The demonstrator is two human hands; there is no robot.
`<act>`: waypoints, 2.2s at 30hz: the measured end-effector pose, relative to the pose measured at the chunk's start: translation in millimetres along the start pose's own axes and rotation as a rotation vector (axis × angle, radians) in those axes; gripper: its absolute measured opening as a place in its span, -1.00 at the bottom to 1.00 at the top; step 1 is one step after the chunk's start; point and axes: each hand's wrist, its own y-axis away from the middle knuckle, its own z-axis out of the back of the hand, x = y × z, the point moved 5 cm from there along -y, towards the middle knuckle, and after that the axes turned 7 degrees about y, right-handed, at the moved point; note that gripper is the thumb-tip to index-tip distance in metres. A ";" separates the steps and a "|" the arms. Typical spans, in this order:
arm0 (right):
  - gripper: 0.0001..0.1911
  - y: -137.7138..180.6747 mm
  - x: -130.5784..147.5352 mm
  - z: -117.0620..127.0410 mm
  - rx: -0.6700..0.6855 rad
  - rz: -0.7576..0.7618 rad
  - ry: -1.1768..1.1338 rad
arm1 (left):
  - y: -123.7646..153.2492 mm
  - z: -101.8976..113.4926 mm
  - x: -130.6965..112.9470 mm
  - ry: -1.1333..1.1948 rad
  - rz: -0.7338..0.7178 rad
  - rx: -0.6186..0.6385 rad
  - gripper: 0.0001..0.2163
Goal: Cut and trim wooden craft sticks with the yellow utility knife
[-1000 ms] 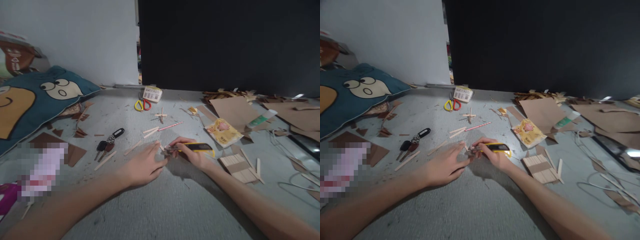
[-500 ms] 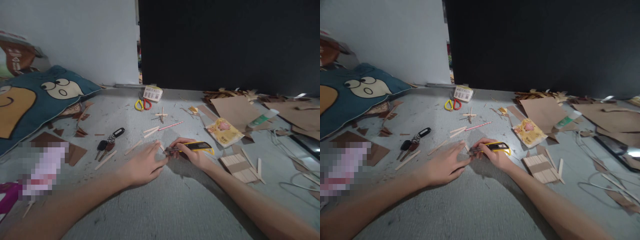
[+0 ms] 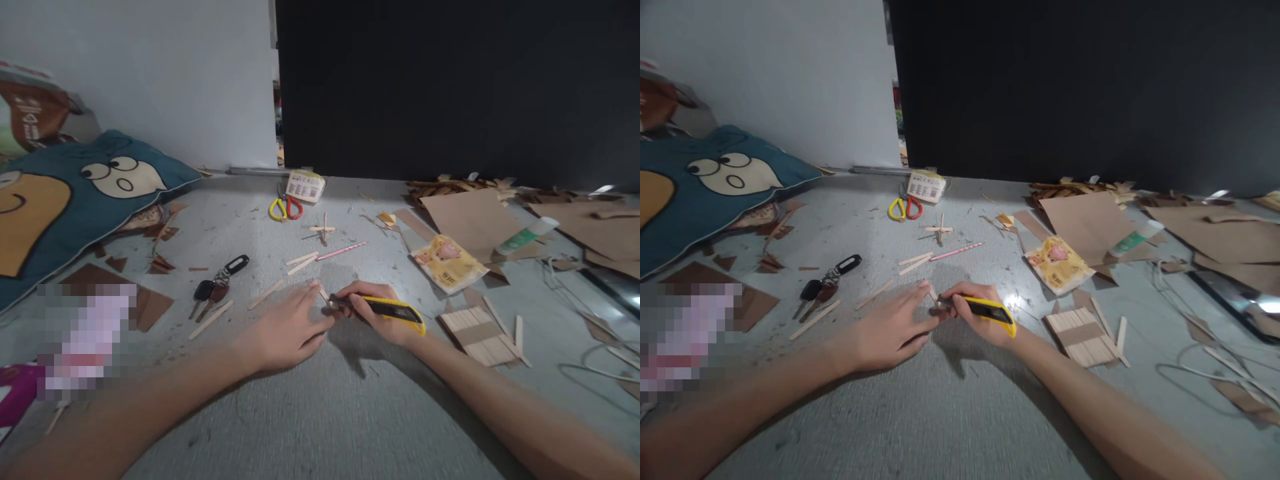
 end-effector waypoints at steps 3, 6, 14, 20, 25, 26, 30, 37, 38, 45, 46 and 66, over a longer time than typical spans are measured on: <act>-0.59 1.7 2.1 -0.2 -0.021 0.043 0.061 | 0.8 -1.7 1.5 0.021 0.001 -0.026 -0.57; -0.58 2.0 2.2 -0.5 -0.020 0.056 0.095 | 1.0 -2.4 1.9 0.033 -0.001 -0.034 -0.56; -0.70 4.7 1.4 -2.1 -0.009 0.097 0.166 | 0.3 1.4 -0.3 0.034 -0.011 -0.025 -0.57; -0.77 7.9 0.5 -1.1 -0.013 0.174 0.235 | 0.0 0.2 0.3 0.033 -0.011 -0.033 -0.59; -0.80 8.6 0.3 -1.3 -0.013 0.182 0.234 | -0.4 0.9 -0.4 0.019 -0.013 -0.031 -0.61; -0.81 8.7 0.4 -1.4 -0.014 0.184 0.237 | -0.5 1.3 -0.6 0.015 -0.015 -0.032 -0.61; -0.84 9.6 1.4 -1.1 -0.019 0.190 0.253 | -1.1 1.6 -1.5 -0.019 -0.016 -0.015 -0.61; -0.83 10.3 4.7 -1.3 0.001 0.204 0.267 | -1.6 0.5 -1.7 -0.043 -0.016 0.035 -0.59; -0.83 9.9 4.9 -1.4 0.004 0.202 0.277 | -1.6 0.7 -1.7 -0.037 -0.017 0.030 -0.59; -0.84 8.6 6.5 -0.9 -0.003 0.228 0.303 | -0.4 0.4 -1.2 -0.017 -0.018 -0.010 -0.61; -0.85 8.6 6.6 -0.8 -0.004 0.230 0.304 | -0.2 0.2 -1.1 -0.022 -0.019 -0.011 -0.61; -0.93 -6.6 25.0 -4.7 0.214 0.248 0.296 | -1.8 -1.4 -1.2 -0.030 -0.015 0.008 -0.58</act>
